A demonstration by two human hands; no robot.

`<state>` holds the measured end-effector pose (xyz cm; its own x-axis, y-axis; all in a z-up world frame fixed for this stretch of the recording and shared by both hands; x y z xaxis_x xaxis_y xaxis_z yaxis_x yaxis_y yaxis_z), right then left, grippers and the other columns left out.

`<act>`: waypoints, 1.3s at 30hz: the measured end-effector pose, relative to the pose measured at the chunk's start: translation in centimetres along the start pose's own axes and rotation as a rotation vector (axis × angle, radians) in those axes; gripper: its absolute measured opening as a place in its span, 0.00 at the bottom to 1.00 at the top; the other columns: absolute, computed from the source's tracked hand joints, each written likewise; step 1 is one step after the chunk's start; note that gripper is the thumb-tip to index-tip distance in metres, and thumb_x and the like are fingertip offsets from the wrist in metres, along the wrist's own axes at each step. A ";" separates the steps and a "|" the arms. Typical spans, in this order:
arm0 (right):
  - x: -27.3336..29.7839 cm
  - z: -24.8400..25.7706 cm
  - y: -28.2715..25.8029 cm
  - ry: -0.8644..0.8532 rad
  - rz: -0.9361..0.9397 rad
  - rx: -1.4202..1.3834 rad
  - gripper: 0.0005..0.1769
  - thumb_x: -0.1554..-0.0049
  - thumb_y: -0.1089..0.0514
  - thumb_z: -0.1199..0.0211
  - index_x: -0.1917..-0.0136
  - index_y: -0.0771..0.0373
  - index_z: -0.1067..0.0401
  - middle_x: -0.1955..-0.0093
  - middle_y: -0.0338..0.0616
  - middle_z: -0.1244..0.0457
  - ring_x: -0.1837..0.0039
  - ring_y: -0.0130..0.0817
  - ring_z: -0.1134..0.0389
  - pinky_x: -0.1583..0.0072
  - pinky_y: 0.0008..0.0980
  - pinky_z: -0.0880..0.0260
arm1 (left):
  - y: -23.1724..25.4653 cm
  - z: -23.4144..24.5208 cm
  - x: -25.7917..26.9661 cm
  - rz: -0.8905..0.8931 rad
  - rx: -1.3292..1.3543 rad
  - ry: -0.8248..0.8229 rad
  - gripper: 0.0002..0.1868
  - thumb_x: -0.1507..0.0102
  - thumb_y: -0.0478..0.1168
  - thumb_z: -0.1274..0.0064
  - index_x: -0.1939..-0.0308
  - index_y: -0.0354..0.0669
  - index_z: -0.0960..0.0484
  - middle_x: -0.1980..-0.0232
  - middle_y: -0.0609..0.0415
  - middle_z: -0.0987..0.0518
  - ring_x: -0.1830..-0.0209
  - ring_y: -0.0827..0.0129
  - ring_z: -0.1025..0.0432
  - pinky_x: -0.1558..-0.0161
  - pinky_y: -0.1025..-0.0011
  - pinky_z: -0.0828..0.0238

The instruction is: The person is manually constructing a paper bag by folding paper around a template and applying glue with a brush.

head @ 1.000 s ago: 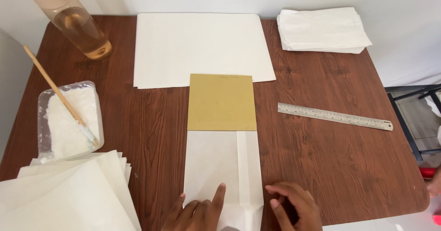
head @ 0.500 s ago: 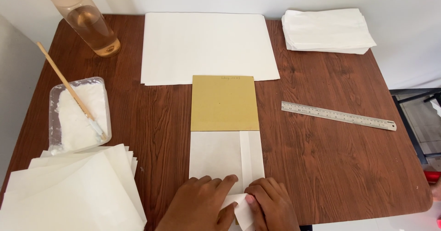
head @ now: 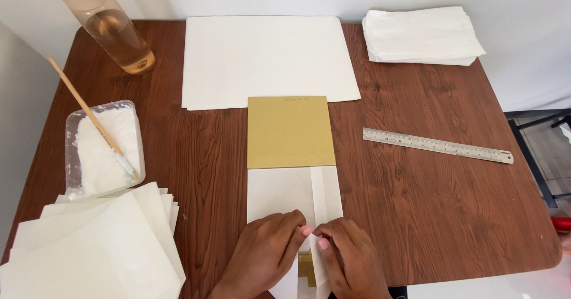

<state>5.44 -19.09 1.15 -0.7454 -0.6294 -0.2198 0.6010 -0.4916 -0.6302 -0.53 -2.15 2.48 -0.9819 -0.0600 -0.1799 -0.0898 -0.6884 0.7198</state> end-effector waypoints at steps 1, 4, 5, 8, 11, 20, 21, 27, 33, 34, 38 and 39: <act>-0.4 0.2 -0.5 0.013 0.038 -0.028 0.16 0.35 0.49 0.55 0.52 0.56 0.27 0.57 0.34 0.32 0.57 0.31 0.33 0.54 0.34 0.33 | -0.2 -0.2 0.0 0.028 -0.017 -0.017 0.20 0.25 0.52 0.67 0.66 0.49 0.30 0.78 0.61 0.32 0.81 0.67 0.37 0.77 0.66 0.40; -0.9 -0.3 -0.6 0.005 0.041 -0.027 0.17 0.34 0.46 0.54 0.55 0.56 0.29 0.59 0.34 0.34 0.59 0.32 0.35 0.55 0.34 0.35 | -0.8 -0.7 0.1 0.077 -0.024 -0.022 0.22 0.24 0.54 0.69 0.68 0.48 0.33 0.78 0.60 0.34 0.81 0.66 0.39 0.77 0.65 0.41; -0.9 -0.6 -0.4 -0.017 0.007 0.003 0.18 0.34 0.45 0.54 0.58 0.54 0.32 0.60 0.31 0.35 0.60 0.33 0.36 0.54 0.35 0.37 | -1.0 -0.7 0.1 0.098 -0.012 -0.009 0.23 0.24 0.54 0.70 0.69 0.48 0.35 0.77 0.59 0.35 0.79 0.65 0.39 0.75 0.64 0.40; -0.9 -1.3 0.0 0.022 0.027 0.071 0.17 0.34 0.48 0.55 0.60 0.54 0.33 0.62 0.30 0.36 0.62 0.32 0.38 0.57 0.35 0.43 | -1.2 -0.6 0.1 0.121 -0.004 0.055 0.23 0.25 0.51 0.67 0.72 0.47 0.33 0.76 0.58 0.32 0.75 0.65 0.37 0.71 0.63 0.38; -0.7 -1.6 1.0 0.042 -0.062 0.021 0.15 0.34 0.51 0.54 0.60 0.55 0.32 0.63 0.33 0.37 0.63 0.36 0.39 0.56 0.37 0.41 | -1.5 -0.2 0.2 0.181 0.098 0.038 0.25 0.25 0.53 0.67 0.74 0.46 0.36 0.77 0.58 0.35 0.75 0.66 0.39 0.71 0.64 0.39; -1.5 -0.7 -1.2 0.001 0.049 0.047 0.20 0.36 0.41 0.53 0.57 0.53 0.28 0.62 0.29 0.35 0.60 0.33 0.38 0.55 0.37 0.41 | -1.4 -0.7 0.0 0.039 0.005 0.134 0.23 0.25 0.48 0.65 0.75 0.47 0.36 0.79 0.60 0.38 0.77 0.68 0.43 0.76 0.65 0.43; -1.5 -0.8 -1.2 -0.002 0.048 0.046 0.20 0.36 0.41 0.53 0.57 0.53 0.28 0.62 0.29 0.35 0.60 0.33 0.38 0.55 0.37 0.41 | -1.3 -0.5 0.1 0.041 0.006 0.133 0.23 0.25 0.48 0.65 0.75 0.47 0.36 0.79 0.60 0.38 0.77 0.68 0.43 0.76 0.65 0.43; -1.9 -1.5 -0.9 -0.037 0.007 0.062 0.22 0.33 0.45 0.55 0.66 0.53 0.37 0.68 0.28 0.38 0.64 0.30 0.41 0.52 0.37 0.44 | 0.1 1.6 0.0 -0.107 0.076 0.232 0.23 0.25 0.46 0.70 0.73 0.44 0.33 0.76 0.59 0.33 0.75 0.67 0.43 0.72 0.68 0.42; -1.9 -2.1 -0.9 0.038 0.033 0.149 0.19 0.33 0.48 0.54 0.64 0.53 0.36 0.70 0.30 0.41 0.65 0.32 0.41 0.54 0.37 0.45 | -1.2 0.1 0.5 -0.053 -0.131 0.308 0.21 0.27 0.44 0.60 0.75 0.45 0.32 0.75 0.59 0.36 0.77 0.67 0.41 0.74 0.66 0.42; -1.8 -2.3 -0.7 0.052 0.024 0.166 0.18 0.33 0.49 0.55 0.63 0.53 0.35 0.68 0.30 0.40 0.65 0.33 0.41 0.54 0.37 0.44 | -1.4 -0.3 0.4 -0.051 -0.212 0.312 0.21 0.27 0.45 0.58 0.75 0.46 0.32 0.74 0.59 0.36 0.77 0.67 0.40 0.74 0.66 0.41; -2.0 -2.3 -0.9 0.062 0.002 0.197 0.17 0.33 0.51 0.55 0.63 0.53 0.36 0.67 0.29 0.40 0.65 0.32 0.42 0.54 0.36 0.44 | -1.2 -0.4 0.1 -0.070 -0.318 0.319 0.21 0.26 0.45 0.57 0.74 0.45 0.32 0.73 0.58 0.34 0.73 0.66 0.40 0.72 0.66 0.40; -2.0 -2.2 -0.9 0.062 0.003 0.197 0.17 0.33 0.51 0.55 0.63 0.53 0.36 0.67 0.29 0.40 0.65 0.32 0.42 0.54 0.36 0.44 | -1.1 -0.4 0.2 -0.070 -0.318 0.320 0.21 0.26 0.45 0.57 0.74 0.45 0.32 0.73 0.58 0.34 0.73 0.66 0.40 0.72 0.66 0.40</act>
<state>5.71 -16.02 0.52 -0.7562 -0.5957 -0.2707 0.6434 -0.6019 -0.4729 -0.52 -1.67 1.38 -0.8698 -0.1916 -0.4546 -0.0490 -0.8835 0.4659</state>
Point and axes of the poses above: each hand's wrist, its own x-axis away from the middle knuckle, its own z-axis out of the back of the hand, y = z × x, the point moved 3 cm from there along -x, towards the middle knuckle
